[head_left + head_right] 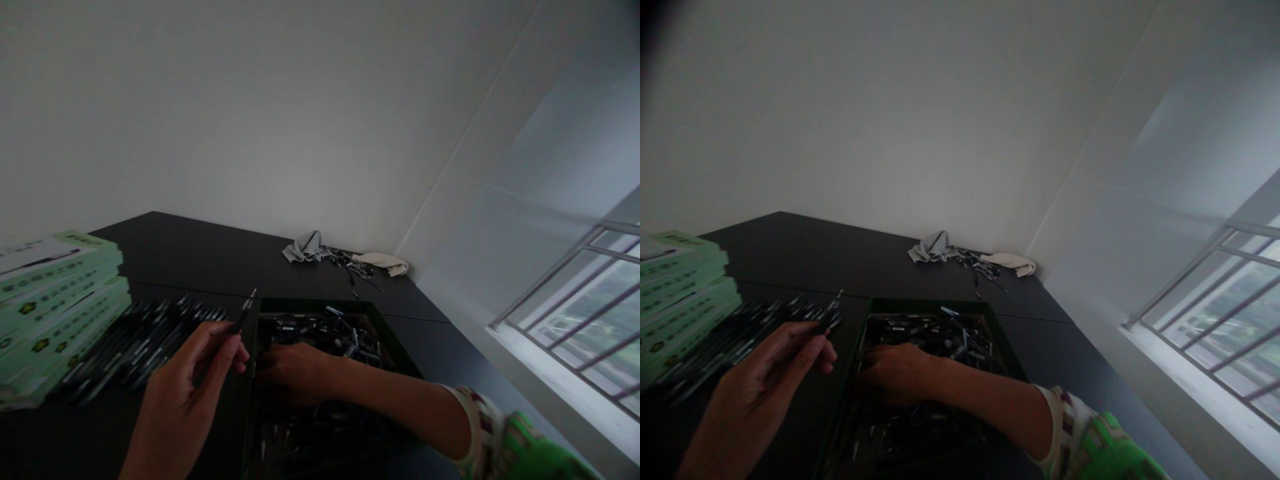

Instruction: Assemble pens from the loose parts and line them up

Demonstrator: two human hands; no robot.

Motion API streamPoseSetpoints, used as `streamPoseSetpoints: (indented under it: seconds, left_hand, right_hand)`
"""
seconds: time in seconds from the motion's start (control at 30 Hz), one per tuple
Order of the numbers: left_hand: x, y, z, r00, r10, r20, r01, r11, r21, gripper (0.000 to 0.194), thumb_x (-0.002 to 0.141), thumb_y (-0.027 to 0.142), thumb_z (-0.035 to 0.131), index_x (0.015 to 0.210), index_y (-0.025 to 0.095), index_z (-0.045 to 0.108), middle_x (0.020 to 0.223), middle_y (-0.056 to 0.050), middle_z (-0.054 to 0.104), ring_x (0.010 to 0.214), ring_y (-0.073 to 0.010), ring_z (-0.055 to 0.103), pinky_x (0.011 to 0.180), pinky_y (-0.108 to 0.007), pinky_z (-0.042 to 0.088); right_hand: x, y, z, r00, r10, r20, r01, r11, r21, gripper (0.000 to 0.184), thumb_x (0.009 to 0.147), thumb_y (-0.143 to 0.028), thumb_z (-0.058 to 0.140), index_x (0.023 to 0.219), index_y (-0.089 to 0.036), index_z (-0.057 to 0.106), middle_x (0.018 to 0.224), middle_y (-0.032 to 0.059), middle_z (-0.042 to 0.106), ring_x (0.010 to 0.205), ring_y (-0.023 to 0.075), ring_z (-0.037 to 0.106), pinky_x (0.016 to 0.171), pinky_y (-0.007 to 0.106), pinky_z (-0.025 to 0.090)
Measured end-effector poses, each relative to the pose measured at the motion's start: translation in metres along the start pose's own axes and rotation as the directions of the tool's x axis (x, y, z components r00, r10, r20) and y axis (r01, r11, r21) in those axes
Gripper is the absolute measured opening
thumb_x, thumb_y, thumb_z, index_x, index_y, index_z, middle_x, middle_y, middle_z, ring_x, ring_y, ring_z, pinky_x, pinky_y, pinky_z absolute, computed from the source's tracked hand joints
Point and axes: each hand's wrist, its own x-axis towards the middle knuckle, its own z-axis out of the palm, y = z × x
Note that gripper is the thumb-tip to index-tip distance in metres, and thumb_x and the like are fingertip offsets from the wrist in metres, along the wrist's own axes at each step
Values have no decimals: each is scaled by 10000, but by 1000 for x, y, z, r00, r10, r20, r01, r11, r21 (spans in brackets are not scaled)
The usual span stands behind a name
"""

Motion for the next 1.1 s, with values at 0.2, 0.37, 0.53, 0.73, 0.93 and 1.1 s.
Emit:
streamPoseSetpoints:
  seconds: [0.2, 0.37, 0.53, 0.73, 0.93, 1.1]
  left_hand:
    - [-1, -4, -2, 999, -21, 35, 21, 1000, -7, 270, 850, 535, 474, 898, 276, 534, 761, 64, 593, 713, -108, 588, 647, -157, 462]
    - [-2, -6, -3, 1000, -22, 23, 22, 1000, -11, 295, 846, 553, 464, 920, 276, 529, 778, 58, 597, 726, -119, 592, 658, -188, 463]
    - [-3, -6, -4, 998, -46, 33, 46, 999, 4, 288, 845, 547, 468, 920, 275, 527, 778, 54, 595, 728, -117, 589, 632, -180, 467]
    - [-2, -5, -2, 997, -70, 30, 70, 997, -14, 280, 841, 547, 472, 912, 282, 529, 767, 61, 606, 708, -114, 599, 623, -176, 473]
    - [-3, -8, -3, 995, -61, 79, 61, 998, -8, 292, 827, 553, 484, 916, 281, 541, 778, 54, 606, 734, -123, 601, 669, -185, 465]
    - [-5, -11, -5, 974, -106, 198, 107, 994, 1, 367, 807, 604, 476, 978, 281, 509, 789, 43, 603, 729, -126, 594, 626, -167, 469]
  right_hand:
    - [1, -2, 2, 1000, -28, -9, 28, 999, -29, 259, 879, -258, 466, 1119, -186, 531, 1078, 61, 598, 940, 192, 533, 613, 273, 437]
    - [2, 0, 1, 998, -56, -10, 55, 998, -40, 231, 882, -272, 472, 1083, -191, 552, 1091, 69, 590, 984, 198, 508, 658, 274, 449]
    - [4, 1, 0, 994, -105, -27, 103, 994, -42, 247, 882, -306, 475, 1086, -198, 561, 1145, 61, 567, 1018, 203, 478, 730, 289, 438]
    - [5, 0, 3, 993, -117, -25, 117, 993, -16, 262, 877, -285, 485, 1093, -163, 568, 1072, 79, 600, 988, 215, 492, 799, 302, 416]
    - [6, -2, 3, 994, -103, -24, 104, 993, 48, 241, 851, -238, 494, 1051, -131, 577, 1033, 124, 623, 965, 226, 530, 808, 311, 414]
    - [1, -4, -8, 996, 12, -83, 3, 985, 174, 249, 804, -214, 533, 1044, -157, 571, 822, 57, 651, 698, 160, 582, 605, 244, 423]
